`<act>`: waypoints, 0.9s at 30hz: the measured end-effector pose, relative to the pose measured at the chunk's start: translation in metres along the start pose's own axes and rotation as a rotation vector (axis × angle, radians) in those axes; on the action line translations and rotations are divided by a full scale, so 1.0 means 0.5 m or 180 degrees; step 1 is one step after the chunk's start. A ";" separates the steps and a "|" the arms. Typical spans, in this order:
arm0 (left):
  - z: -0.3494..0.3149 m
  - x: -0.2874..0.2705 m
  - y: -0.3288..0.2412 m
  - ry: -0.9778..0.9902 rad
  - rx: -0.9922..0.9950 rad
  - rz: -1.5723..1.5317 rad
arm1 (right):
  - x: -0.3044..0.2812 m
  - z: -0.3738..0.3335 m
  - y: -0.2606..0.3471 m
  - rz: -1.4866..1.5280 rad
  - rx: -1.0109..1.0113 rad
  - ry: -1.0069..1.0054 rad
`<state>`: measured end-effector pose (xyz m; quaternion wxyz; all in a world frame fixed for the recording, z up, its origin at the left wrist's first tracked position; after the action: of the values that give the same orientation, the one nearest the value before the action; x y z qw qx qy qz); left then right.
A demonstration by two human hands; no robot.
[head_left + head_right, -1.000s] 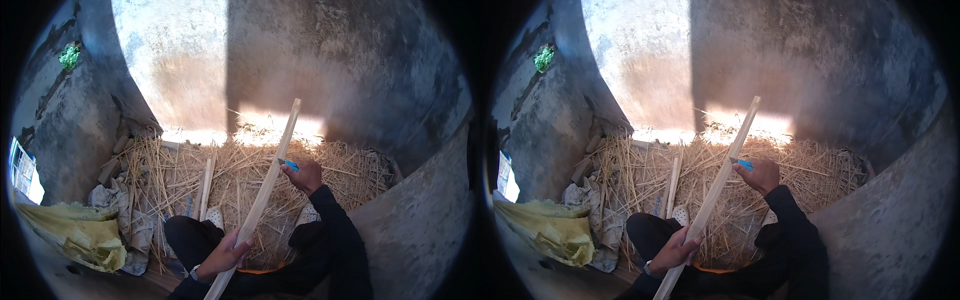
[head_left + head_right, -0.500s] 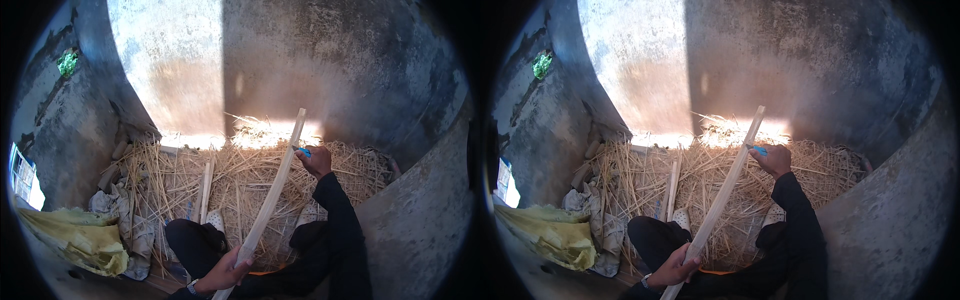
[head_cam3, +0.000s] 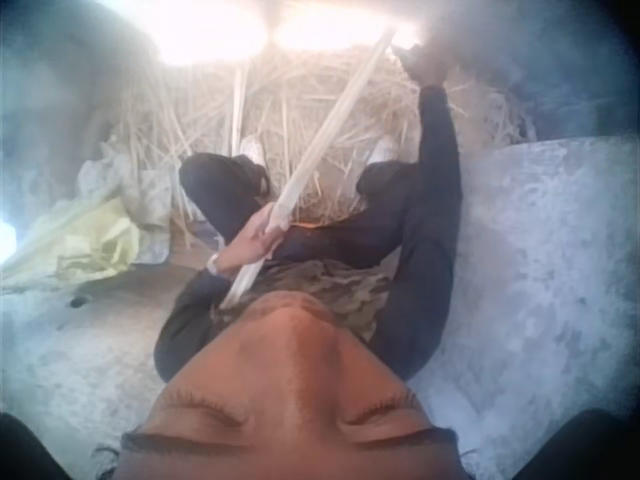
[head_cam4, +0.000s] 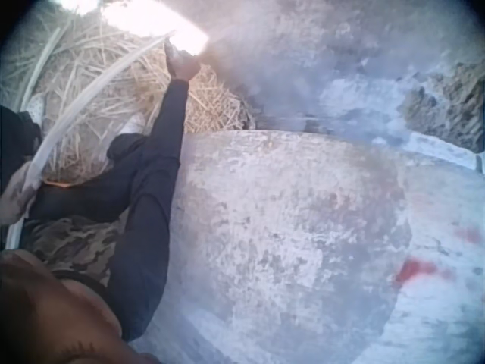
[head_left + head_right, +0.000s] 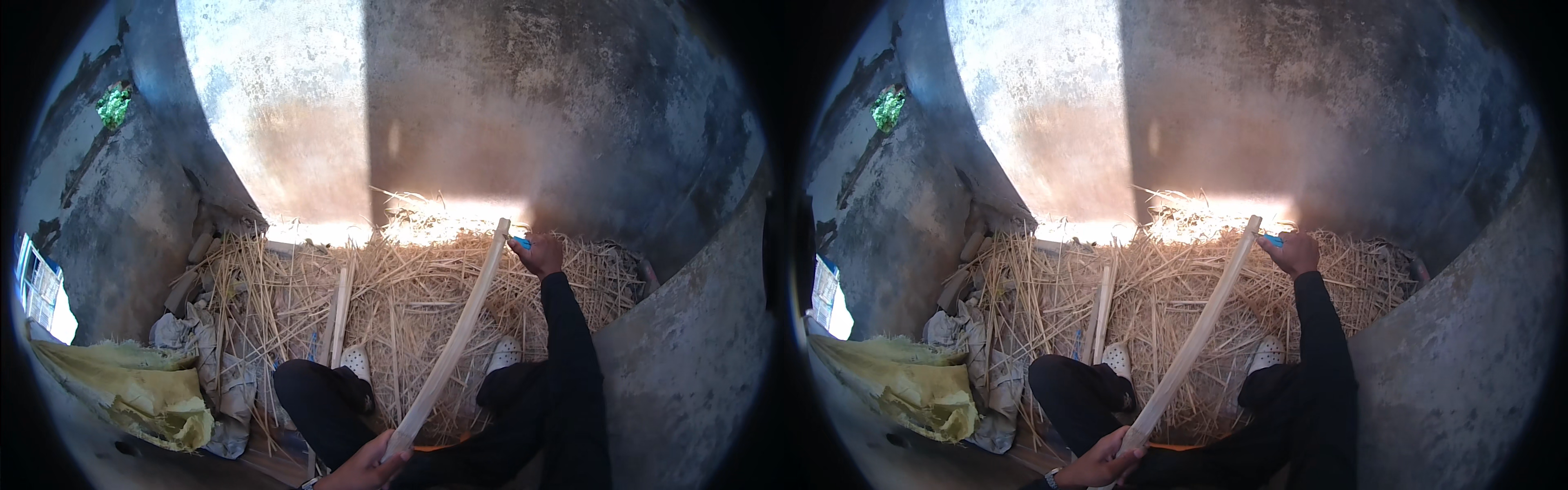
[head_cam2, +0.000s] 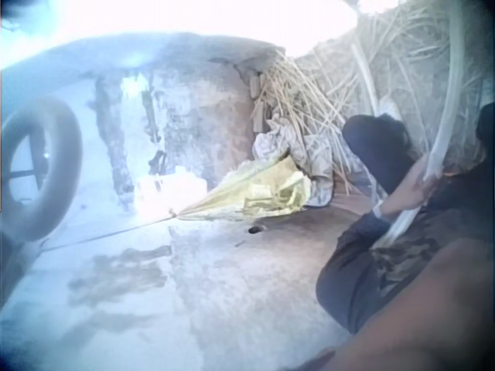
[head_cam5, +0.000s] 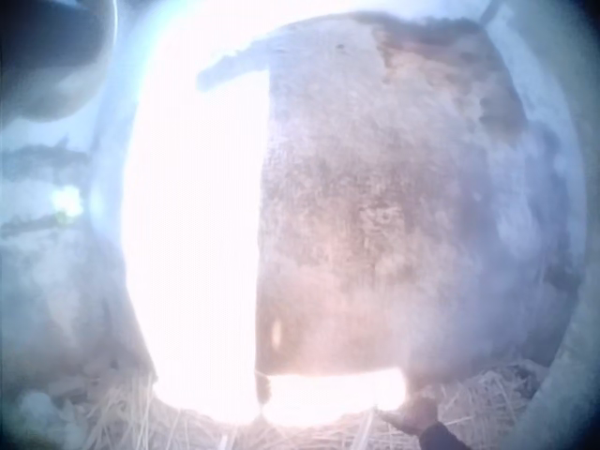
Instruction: The person sits on a bed of straw and uses a knife to split long bamboo poles into thin strips. They hold the pole with one hand and use the knife to shave and split the material, creating a pile of bamboo strips.
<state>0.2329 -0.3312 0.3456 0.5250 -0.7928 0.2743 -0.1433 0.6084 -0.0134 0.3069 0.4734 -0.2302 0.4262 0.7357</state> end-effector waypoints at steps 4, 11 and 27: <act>0.005 0.004 -0.006 0.0131 0.0018 -0.0069 | 0.016 -0.009 -0.033 -0.0065 -0.0027 0.0066; 0.006 -0.005 0.055 0.0389 -0.0500 -0.0299 | 0.048 -0.021 -0.030 -0.0144 0.0142 0.0467; -0.065 -0.027 0.035 0.0002 -0.0333 -0.0382 | 0.031 0.007 -0.004 0.0591 0.1078 0.0613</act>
<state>0.2001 -0.3530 0.3435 0.4733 -0.8341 0.2335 -0.1603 0.6036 -0.0022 0.2966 0.3927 -0.1763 0.6063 0.6686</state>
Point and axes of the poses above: each hand's wrist, its own z-axis towards the middle knuckle, its own x-axis out of the palm, y = z × x, the point moved 6 cm from there along z, towards the middle knuckle, and after that the axes turned 15 degrees about z, right-handed, at the moved point
